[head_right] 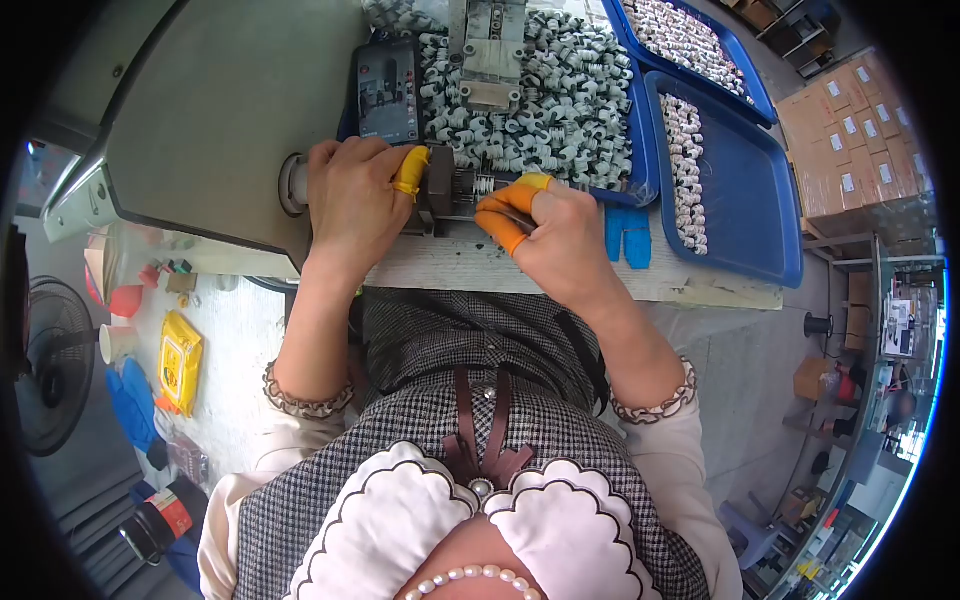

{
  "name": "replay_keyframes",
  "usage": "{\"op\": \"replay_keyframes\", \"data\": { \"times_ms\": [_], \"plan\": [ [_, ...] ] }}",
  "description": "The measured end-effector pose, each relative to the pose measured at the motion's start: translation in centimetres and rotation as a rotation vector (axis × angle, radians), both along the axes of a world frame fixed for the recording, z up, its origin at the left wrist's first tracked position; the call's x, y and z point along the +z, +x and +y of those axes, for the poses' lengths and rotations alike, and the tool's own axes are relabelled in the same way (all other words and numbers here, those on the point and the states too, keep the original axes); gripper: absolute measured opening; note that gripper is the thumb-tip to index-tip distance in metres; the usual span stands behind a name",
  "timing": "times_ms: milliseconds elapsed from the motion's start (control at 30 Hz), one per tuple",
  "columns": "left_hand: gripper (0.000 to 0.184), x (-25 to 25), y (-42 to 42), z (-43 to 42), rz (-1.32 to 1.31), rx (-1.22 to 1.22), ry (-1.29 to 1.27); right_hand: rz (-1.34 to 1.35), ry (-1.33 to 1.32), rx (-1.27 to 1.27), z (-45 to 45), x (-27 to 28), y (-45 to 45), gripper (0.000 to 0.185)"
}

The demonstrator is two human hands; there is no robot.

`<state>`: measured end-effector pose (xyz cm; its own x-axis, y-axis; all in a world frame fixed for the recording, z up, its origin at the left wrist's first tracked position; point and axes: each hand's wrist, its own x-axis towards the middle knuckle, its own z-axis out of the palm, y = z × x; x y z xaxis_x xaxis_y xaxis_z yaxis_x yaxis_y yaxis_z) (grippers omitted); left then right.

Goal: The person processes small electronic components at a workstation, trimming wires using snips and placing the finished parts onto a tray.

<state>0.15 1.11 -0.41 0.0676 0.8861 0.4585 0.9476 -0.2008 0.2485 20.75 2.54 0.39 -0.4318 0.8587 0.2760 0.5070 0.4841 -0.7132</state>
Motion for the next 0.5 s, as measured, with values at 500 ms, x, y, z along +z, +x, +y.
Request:
{"op": "replay_keyframes", "data": {
  "times_ms": [500],
  "plan": [
    [0.033, -0.7, 0.1, -1.0, -0.123, -0.037, 0.204, -0.023, 0.024, 0.068, 3.3, 4.3, -0.2, 0.014]
  ]
}}
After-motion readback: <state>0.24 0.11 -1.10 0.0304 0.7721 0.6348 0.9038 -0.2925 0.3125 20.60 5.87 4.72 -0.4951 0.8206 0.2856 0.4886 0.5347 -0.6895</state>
